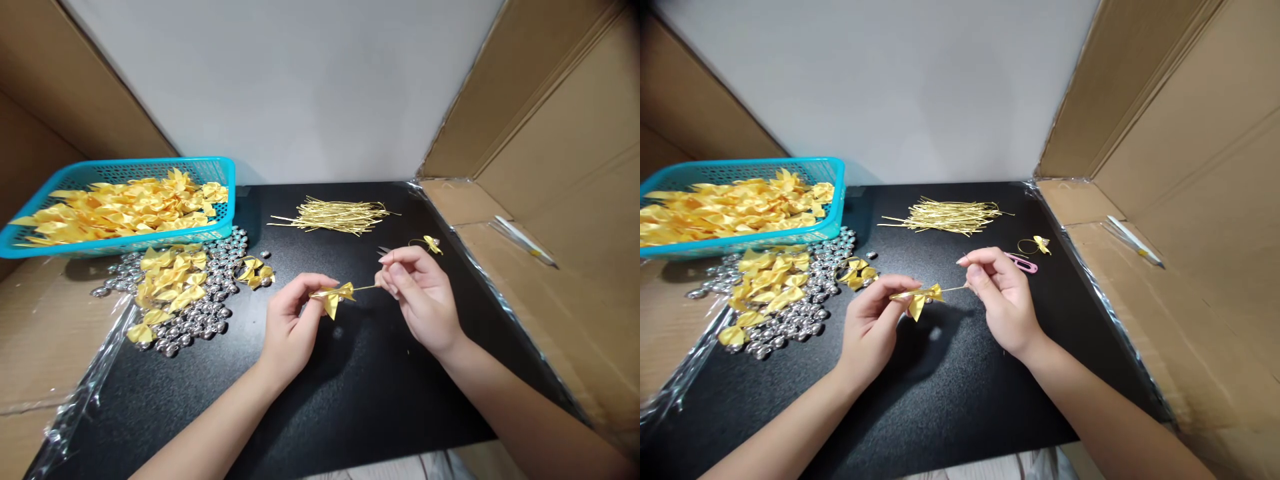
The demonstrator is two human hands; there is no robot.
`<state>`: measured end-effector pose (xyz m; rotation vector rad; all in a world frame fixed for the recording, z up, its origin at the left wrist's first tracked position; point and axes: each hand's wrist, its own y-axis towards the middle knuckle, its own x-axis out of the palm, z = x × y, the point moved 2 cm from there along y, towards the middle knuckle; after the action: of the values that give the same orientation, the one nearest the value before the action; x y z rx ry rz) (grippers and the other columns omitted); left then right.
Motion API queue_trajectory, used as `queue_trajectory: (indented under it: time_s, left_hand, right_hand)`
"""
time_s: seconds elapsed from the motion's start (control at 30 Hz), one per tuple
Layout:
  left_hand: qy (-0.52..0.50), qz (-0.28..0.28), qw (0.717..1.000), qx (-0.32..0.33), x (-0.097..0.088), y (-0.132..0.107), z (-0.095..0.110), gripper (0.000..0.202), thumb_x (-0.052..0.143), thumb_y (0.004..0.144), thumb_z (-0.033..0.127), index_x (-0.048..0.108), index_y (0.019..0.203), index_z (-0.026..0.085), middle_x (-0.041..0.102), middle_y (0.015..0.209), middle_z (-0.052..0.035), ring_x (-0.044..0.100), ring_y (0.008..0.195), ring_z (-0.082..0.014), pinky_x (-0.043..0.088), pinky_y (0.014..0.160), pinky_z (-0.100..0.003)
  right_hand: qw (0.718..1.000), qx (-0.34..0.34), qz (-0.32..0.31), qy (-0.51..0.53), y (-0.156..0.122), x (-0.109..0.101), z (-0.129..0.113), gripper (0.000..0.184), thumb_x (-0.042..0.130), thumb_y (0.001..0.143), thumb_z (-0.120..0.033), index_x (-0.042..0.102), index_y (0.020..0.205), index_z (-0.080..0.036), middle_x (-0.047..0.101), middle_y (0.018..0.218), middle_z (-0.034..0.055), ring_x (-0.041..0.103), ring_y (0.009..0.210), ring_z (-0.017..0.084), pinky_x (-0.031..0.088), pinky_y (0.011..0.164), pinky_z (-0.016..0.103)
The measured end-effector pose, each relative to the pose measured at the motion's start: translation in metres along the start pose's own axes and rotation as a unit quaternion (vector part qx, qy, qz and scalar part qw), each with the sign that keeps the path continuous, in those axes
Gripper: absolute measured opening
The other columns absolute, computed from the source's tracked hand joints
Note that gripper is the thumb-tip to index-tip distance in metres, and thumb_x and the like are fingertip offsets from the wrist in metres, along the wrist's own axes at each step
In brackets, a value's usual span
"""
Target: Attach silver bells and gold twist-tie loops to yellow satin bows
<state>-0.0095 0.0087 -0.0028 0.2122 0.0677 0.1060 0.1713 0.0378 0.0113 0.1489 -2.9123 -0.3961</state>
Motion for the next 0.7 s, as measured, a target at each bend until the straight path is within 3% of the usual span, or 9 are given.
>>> queue_trajectory:
  time_s: [0.27,0.4,0.53,0.6,0.7]
  left_hand:
    - [-0.191,0.009,0.974,-0.118,0.003,0.007,-0.007,0.009,0.063,0.078,0.017,0.072,0.078,0.021,0.066,0.068,0.0020,0.053,0.056,-0.0088,0.045,0.053,-0.018]
    - [-0.204,0.008,0.970,-0.134,0.004,0.007,-0.009,0.008,0.064,0.078,0.018,0.071,0.078,0.022,0.066,0.068,0.0026,0.052,0.057,-0.0085,0.045,0.054,-0.018]
    - [-0.115,-0.008,0.992,-0.045,0.000,0.004,-0.002,0.013,0.060,0.084,0.016,0.071,0.081,0.023,0.066,0.070,0.0025,0.057,0.062,-0.0096,0.047,0.058,-0.018]
    - [-0.041,-0.008,0.998,0.039,-0.003,0.001,0.004,0.016,0.058,0.085,0.012,0.070,0.084,0.023,0.067,0.073,0.0018,0.060,0.064,-0.0104,0.048,0.060,-0.019]
    - [0.039,-0.021,0.985,0.168,-0.005,-0.003,0.009,0.020,0.056,0.084,0.006,0.067,0.089,0.022,0.067,0.074,0.0006,0.062,0.066,-0.0119,0.049,0.063,-0.021]
  right_hand:
    - [0.999,0.012,-0.017,-0.050,-0.004,0.002,0.006,0.012,0.058,0.093,-0.036,0.065,0.092,-0.026,0.054,0.073,-0.0028,0.049,0.061,0.012,0.050,0.068,0.030]
    - [0.998,0.021,-0.039,-0.050,-0.010,0.005,0.010,0.015,0.054,0.095,-0.036,0.062,0.091,-0.025,0.053,0.073,-0.0024,0.052,0.065,0.013,0.046,0.065,0.028]
    - [0.995,0.024,-0.058,-0.076,-0.017,0.008,0.012,0.018,0.054,0.095,-0.039,0.058,0.086,-0.024,0.049,0.070,-0.0022,0.048,0.063,0.014,0.041,0.062,0.029]
    - [0.997,0.020,-0.061,-0.049,-0.019,0.009,0.012,0.019,0.054,0.094,-0.039,0.053,0.082,-0.024,0.043,0.068,-0.0034,0.044,0.062,0.015,0.041,0.064,0.030]
    - [0.998,-0.007,-0.059,-0.006,-0.021,0.011,0.012,0.026,0.047,0.096,-0.038,0.046,0.074,-0.023,0.039,0.066,-0.0034,0.042,0.063,0.015,0.040,0.068,0.033]
